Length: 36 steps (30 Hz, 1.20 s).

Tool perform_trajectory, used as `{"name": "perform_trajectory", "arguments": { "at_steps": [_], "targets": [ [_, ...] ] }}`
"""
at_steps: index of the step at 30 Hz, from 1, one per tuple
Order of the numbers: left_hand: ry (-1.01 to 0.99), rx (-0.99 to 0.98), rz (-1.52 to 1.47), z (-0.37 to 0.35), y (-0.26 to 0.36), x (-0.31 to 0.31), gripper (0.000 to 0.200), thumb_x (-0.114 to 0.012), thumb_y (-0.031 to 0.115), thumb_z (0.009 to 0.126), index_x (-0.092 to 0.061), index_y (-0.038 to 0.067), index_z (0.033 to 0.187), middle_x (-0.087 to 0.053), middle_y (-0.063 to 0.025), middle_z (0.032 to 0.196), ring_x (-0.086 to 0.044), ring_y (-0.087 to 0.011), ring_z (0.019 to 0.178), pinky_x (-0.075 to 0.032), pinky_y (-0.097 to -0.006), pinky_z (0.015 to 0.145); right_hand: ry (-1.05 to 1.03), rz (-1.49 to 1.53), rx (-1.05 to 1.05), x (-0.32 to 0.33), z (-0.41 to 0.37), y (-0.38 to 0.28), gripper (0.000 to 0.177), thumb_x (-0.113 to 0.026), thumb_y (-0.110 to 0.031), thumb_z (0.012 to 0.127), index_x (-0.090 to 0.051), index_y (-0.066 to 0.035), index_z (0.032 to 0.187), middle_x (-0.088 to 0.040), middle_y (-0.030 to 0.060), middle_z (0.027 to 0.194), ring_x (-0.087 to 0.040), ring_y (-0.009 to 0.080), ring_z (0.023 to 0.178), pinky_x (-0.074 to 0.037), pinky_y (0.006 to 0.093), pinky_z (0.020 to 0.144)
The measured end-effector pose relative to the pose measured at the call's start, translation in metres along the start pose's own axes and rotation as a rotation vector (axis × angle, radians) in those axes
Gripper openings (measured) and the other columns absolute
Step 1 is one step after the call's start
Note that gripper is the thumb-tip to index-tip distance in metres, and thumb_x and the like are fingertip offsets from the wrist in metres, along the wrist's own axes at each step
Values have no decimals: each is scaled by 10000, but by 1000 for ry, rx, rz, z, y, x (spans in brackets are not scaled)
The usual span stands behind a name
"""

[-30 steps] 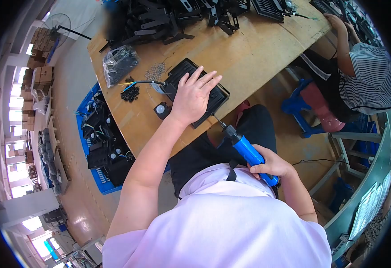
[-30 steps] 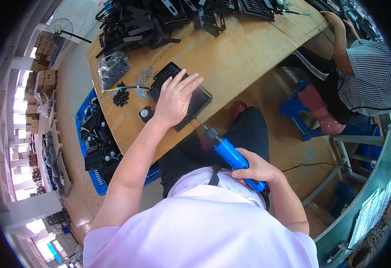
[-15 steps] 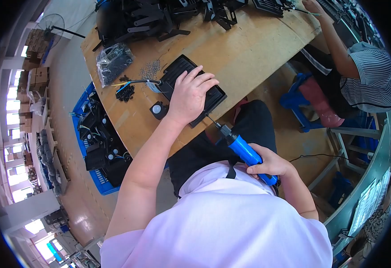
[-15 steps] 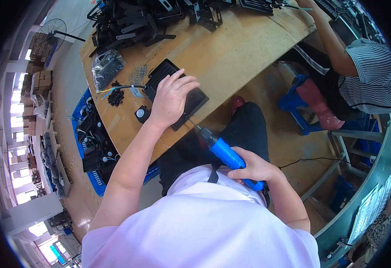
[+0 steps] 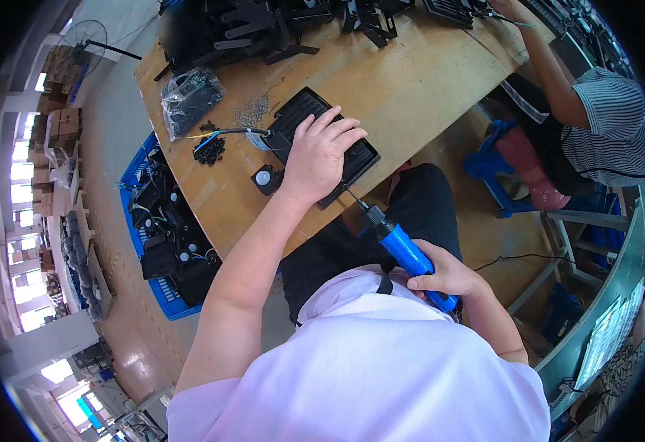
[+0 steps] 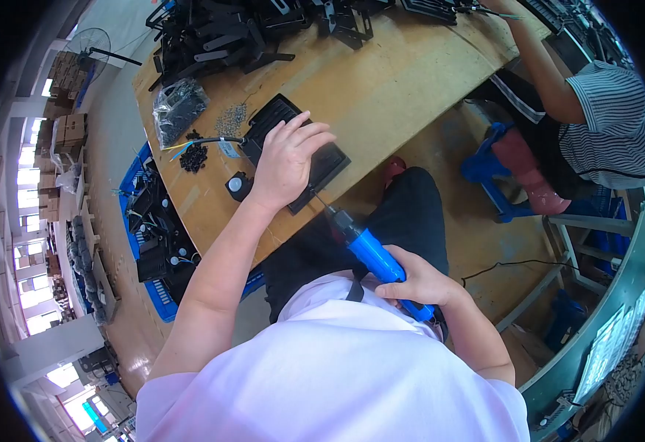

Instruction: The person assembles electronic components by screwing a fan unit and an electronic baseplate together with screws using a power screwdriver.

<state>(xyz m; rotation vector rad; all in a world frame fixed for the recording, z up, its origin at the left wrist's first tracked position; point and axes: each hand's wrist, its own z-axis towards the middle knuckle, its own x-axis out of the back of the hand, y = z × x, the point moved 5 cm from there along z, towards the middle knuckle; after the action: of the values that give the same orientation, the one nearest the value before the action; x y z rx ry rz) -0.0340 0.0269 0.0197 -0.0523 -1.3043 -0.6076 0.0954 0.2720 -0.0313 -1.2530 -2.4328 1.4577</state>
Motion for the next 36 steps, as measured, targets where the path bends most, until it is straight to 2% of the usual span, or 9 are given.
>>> {"name": "perform_trajectory", "arguments": {
  "at_steps": [16, 25, 31, 36],
  "targets": [
    [28, -9, 11, -1, -1, -1, 370, -500, 27, 893, -707, 158, 1170, -661, -44, 1286, -512, -306, 1349, -349, -529, 1134, 36, 24, 3, -7, 0, 0, 790, -828, -354, 799, -446, -2, 1394, -595, 111, 1033, -638, 172, 762, -532, 316, 732],
    [39, 12, -7, 0, -2, 1, 375, -504, 17, 881, -712, 160, 1159, -673, -23, 1265, -521, -302, 1327, -355, -526, 1129, 58, 4, -50, -10, 3, -2, 758, -808, -337, 790, -453, -14, 1378, -608, 112, 1016, -635, 182, 774, -526, 332, 751],
    [41, 8, -19, 2, -3, 1, 374, -526, 4, 866, -713, 158, 1151, -676, -15, 1252, -535, -308, 1290, -371, -545, 1113, 67, -63, -68, -8, 5, -3, 783, -807, -391, 771, -468, -24, 1373, -617, 127, 1067, -634, 229, 926, -501, 375, 874],
    [46, 6, -10, 2, -3, 1, 336, -558, 35, 874, -710, 161, 1146, -672, -12, 1237, -535, -306, 1282, -378, -556, 1108, 39, -51, -86, -6, 10, -2, 772, -813, -390, 777, -478, -24, 1368, -628, 124, 1115, -607, 236, 1040, -476, 363, 947]
  ]
}}
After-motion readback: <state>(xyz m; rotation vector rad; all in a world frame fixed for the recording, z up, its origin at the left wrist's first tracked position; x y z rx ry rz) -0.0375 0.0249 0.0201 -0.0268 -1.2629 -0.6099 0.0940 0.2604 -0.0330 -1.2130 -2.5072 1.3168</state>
